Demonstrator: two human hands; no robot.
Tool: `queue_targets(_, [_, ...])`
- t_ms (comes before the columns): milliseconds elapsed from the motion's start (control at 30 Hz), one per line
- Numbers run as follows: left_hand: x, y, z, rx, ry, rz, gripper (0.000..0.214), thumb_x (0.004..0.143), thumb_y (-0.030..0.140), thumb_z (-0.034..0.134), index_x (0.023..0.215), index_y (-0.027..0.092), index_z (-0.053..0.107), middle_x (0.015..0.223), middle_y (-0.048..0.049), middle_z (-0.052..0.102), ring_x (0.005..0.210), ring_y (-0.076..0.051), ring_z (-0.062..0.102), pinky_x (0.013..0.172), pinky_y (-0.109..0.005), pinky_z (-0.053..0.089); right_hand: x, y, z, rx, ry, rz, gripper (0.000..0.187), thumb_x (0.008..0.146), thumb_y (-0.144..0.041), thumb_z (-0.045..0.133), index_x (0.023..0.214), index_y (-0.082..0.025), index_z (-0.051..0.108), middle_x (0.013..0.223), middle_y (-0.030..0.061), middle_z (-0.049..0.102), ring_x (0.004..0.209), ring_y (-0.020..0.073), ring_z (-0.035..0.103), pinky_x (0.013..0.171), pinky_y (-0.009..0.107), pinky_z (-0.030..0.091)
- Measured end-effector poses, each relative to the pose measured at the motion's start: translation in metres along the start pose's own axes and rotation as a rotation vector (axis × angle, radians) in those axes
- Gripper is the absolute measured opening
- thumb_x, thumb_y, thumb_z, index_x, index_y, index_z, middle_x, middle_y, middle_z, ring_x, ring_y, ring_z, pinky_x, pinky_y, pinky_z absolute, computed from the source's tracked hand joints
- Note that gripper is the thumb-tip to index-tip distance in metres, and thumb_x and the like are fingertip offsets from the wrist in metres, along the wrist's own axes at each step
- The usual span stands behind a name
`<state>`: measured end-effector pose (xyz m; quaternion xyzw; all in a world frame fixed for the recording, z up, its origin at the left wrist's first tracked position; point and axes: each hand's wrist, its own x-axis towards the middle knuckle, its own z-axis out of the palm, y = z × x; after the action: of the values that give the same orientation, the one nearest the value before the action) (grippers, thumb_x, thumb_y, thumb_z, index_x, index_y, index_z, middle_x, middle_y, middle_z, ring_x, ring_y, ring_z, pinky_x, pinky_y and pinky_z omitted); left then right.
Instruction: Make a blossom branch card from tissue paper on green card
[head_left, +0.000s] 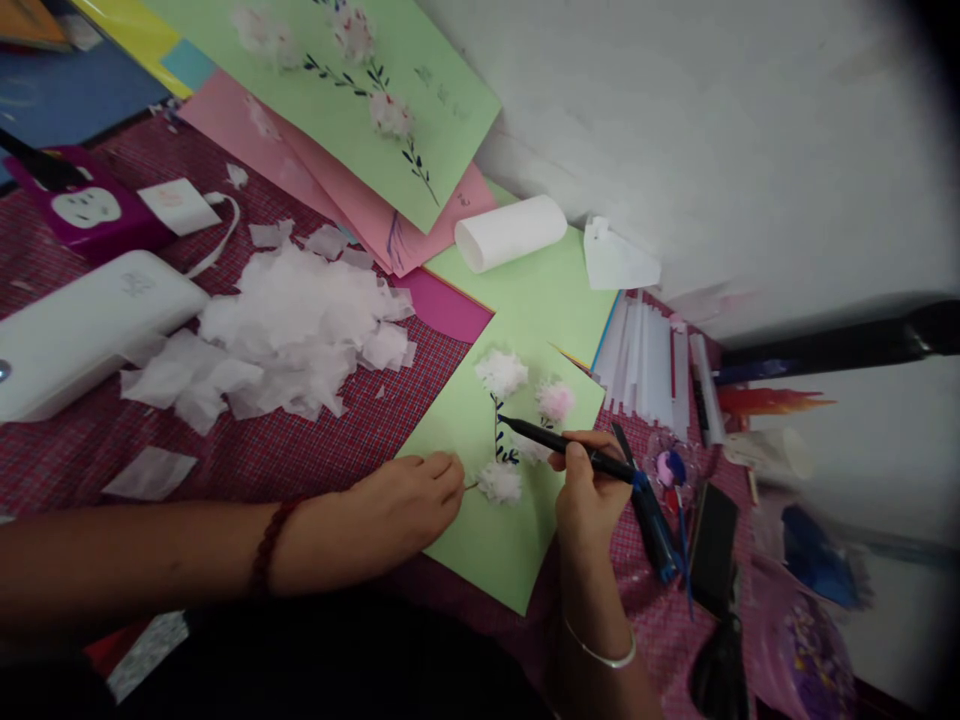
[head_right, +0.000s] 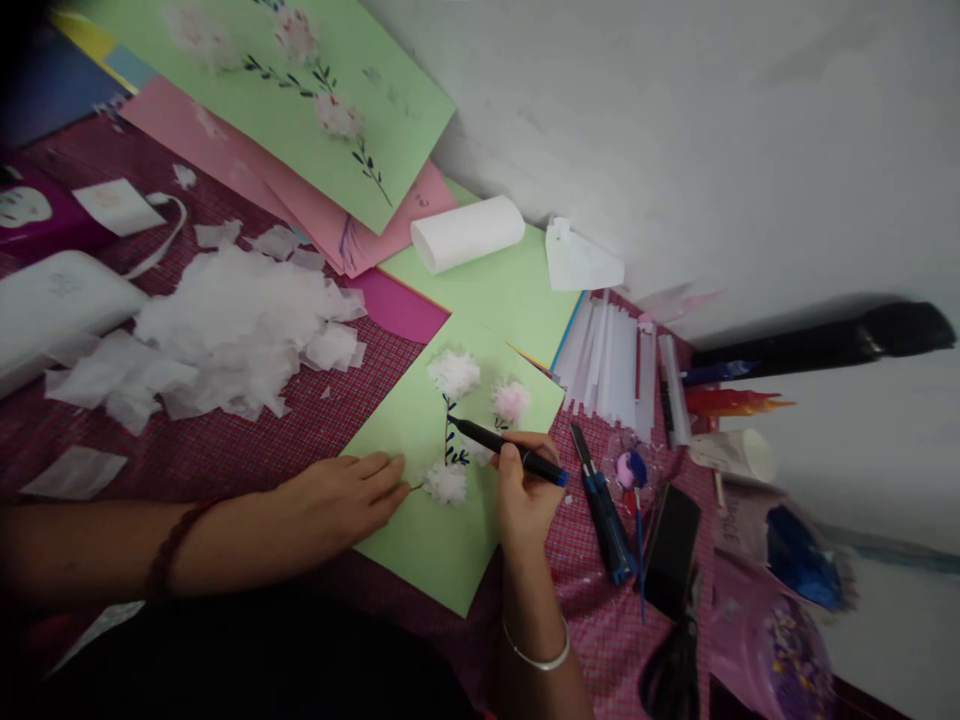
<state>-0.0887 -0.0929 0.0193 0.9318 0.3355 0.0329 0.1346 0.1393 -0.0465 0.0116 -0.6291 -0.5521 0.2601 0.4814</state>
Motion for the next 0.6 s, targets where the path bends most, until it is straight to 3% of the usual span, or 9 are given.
queue_targets(233, [0.0007,0.0003,0.0,0.061,-0.04,0.013,0.025,0.087,0.007,0.052,0.111,0.011,0.058,0.118,-0.0139,0.058,0.095,-0.022,0.058,0.068,-0.032,0.051,-0.0064,0.0035,-0.0001,-0.012,-0.074,0.0,0.015,0.081,-0.034,0.062,0.082,-0.019,0.063,0.075,0.0016,0.062,0.061,0.0164,0.059,0.058,0.031,0.049])
queue_targets(600, [0.0022,-0.0005,-0.0049,0.019,-0.03,0.016,0.024,0.086,0.004,0.052,0.108,0.01,0.06,0.117,-0.015,0.059,0.096,-0.022,0.059,0.071,-0.031,0.051,-0.0025,0.0049,0.0015,-0.047,-0.115,0.013,0.011,0.081,-0.032,0.061,0.083,-0.021,0.063,0.078,0.0024,0.062,0.069,0.0191,0.061,0.06,0.033,0.05])
